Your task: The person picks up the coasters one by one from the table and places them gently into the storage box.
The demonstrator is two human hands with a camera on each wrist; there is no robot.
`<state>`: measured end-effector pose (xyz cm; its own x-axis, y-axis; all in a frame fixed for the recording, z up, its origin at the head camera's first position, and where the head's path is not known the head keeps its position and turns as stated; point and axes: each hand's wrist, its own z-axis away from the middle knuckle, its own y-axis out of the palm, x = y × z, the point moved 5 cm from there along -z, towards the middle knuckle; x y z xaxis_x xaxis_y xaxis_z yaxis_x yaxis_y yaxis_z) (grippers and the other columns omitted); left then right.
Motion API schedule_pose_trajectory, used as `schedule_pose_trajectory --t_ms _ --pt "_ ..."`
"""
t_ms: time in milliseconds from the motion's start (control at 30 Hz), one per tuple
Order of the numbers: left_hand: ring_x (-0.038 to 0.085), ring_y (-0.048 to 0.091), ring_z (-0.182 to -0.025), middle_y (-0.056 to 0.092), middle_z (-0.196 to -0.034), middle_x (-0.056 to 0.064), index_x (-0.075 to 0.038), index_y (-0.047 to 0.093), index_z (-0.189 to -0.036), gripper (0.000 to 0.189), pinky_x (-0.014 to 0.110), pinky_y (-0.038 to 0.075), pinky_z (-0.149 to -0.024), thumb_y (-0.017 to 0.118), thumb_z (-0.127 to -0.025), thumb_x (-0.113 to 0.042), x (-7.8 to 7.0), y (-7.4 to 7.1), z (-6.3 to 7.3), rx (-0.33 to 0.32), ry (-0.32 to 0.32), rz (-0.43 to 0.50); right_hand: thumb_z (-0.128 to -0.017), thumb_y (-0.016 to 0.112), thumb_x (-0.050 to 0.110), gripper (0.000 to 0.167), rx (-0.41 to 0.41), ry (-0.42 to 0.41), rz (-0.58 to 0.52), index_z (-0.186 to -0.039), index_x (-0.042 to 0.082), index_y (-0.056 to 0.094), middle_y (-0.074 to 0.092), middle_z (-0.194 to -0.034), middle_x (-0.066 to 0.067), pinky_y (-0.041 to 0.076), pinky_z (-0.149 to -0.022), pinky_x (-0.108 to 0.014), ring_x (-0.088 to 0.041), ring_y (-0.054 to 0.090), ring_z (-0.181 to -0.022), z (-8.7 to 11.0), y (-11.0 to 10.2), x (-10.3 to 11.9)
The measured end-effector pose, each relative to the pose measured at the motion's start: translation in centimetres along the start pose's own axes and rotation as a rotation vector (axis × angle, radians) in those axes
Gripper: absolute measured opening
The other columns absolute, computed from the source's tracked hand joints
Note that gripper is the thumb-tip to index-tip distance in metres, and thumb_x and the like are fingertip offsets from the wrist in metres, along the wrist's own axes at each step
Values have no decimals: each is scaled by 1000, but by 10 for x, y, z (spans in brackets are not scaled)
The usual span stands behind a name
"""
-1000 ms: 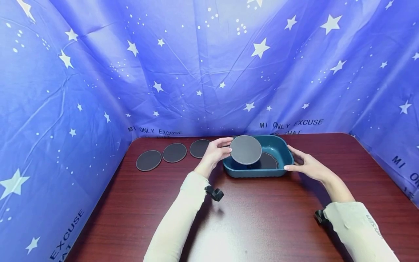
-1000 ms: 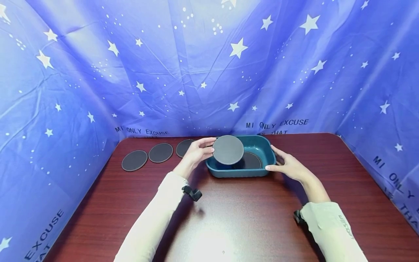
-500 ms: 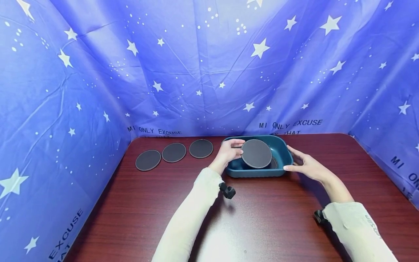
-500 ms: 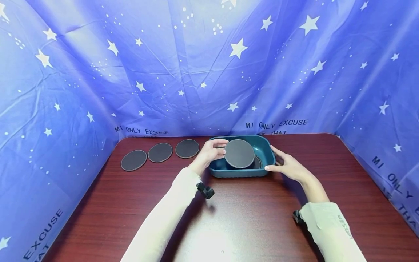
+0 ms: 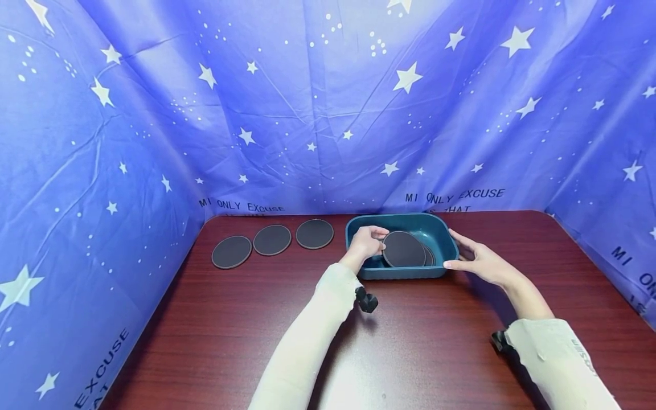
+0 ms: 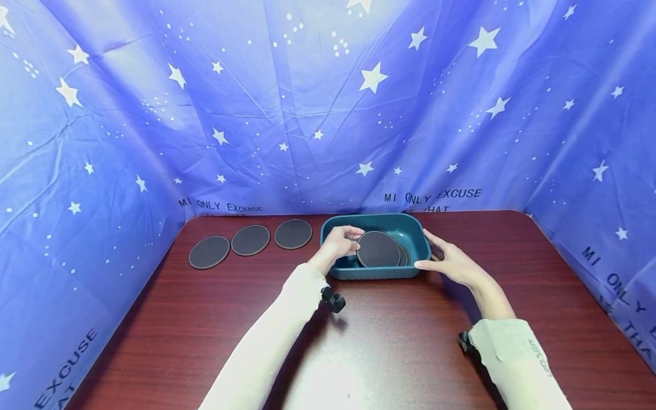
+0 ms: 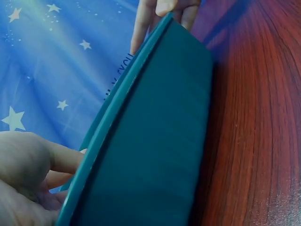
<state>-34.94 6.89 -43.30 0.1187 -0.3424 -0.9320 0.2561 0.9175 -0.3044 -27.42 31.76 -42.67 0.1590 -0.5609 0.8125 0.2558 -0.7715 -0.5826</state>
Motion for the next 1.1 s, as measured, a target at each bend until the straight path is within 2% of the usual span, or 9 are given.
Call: schedule_pose_trajectory --t_ms 167,367,633,833,1100 --pt "24 71 -99 71 -119 13 -5 71 -120 34 30 62 -82 63 -90 10 1 4 -1 18 9 -41 -94 69 20 88 -3 0 16 -159 1 13 27 -158 -34 36 -88 2 -53 33 -140 0 -1 0" --pt "25 70 -109 68 -127 15 -2 67 -126 34 30 60 -88 63 -93 4 4 9 -1 74 -5 -79 -94 70 20 88 -3 -1 23 -159 0 13 28 -157 -34 36 -88 2 -52 35 -140 0 -1 -1" --pt "23 70 -106 69 -125 14 -4 67 -127 32 29 60 -85 64 -95 -5 5 9 -1 111 4 -137 -94 70 20 89 -2 0 19 -159 0 12 29 -156 -35 37 -90 2 -52 35 -139 -1 -1 -2" --pt "24 68 -105 70 -122 11 -6 66 -128 32 32 60 -88 62 -97 -8 0 -1 -1 93 46 -106 -93 70 20 89 2 -1 12 -158 0 12 29 -156 -35 37 -89 2 -52 35 -140 -2 0 -1" --pt "28 64 -121 66 -133 15 -2 61 -133 36 36 56 -99 61 -97 -4 -14 -15 3 120 101 38 -94 70 20 89 -2 -3 21 -158 0 12 32 -154 -36 38 -89 1 -53 39 -137 -1 0 -2"
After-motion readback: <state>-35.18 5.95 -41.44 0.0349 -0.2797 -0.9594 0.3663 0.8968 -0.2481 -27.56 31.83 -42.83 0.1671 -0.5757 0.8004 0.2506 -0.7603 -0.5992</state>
